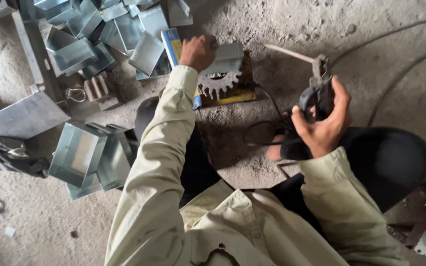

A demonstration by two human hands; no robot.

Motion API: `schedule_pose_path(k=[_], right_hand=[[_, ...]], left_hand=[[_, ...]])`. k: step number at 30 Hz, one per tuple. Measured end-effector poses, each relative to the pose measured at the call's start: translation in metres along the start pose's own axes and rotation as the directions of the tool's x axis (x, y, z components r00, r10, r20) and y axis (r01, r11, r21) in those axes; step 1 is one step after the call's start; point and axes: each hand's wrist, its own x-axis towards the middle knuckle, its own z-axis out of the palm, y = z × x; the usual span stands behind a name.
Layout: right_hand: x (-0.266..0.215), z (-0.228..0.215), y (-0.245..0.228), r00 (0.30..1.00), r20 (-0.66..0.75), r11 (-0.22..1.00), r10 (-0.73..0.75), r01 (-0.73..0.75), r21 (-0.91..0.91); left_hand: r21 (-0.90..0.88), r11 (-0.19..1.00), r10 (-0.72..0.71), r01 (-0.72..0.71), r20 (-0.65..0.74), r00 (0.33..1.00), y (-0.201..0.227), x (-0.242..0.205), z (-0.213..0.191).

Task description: The person sits on the floor and uses a welding torch to join the seams of small metal boxes. They pick up a box, position it on a gear-like support, and weld the edges, creating bright sparks. The person repeats this process for several boxes, moving the finished ones aside.

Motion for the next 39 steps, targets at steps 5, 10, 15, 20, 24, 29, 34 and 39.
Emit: schedule_pose_path(k=[5, 10, 15, 20, 24, 29, 34, 39], right_hand=[[-0.01, -0.01, -0.008, 0.994, -0.039, 0.956, -0.106, 0.091, -0.277], [-0.014, -0.025, -0.013, 0.972, -0.081, 0.955, -0.221, 0.199, -0.218], [-0.017, -0.029, -0.015, 0.981, -0.04, 0.95, -0.188, 0.171, -0.263], [-0.014, -0.021, -0.019, 0.959, -0.031, 0.913, -0.282, 0.258, -0.316], [-0.013, -0.019, -0.021, 0.95, -0.013, 0.888, -0.311, 0.286, -0.361], [-0.012, -0.022, -0.023, 0.947, -0.011, 0.902, -0.32, 0.301, -0.308], [-0.012, -0.022, -0.022, 0.956, 0.03, 0.9, -0.292, 0.285, -0.33], [-0.012, -0.022, -0.021, 0.945, -0.006, 0.901, -0.326, 0.308, -0.305]], left_hand=[[-0.027, 0.998, 0.048, -0.055, -0.189, 0.981, 0.013, -0.002, 0.009], [0.029, 0.997, 0.076, -0.071, -0.213, 0.974, 0.009, -0.008, 0.005], [0.051, 0.991, 0.132, -0.121, -0.349, 0.928, 0.002, -0.006, -0.009], [0.081, 0.989, 0.146, -0.127, -0.725, 0.674, 0.015, -0.018, -0.068], [-0.199, 0.948, -0.016, -0.249, -0.81, 0.586, 0.015, -0.043, -0.105], [-0.147, 0.947, 0.018, -0.287, -0.863, 0.505, 0.012, -0.05, -0.114], [-0.16, 0.941, 0.02, -0.297, -0.852, 0.523, 0.014, -0.048, -0.113], [-0.193, 0.937, 0.004, -0.292, -0.829, 0.56, 0.006, -0.04, -0.103]])
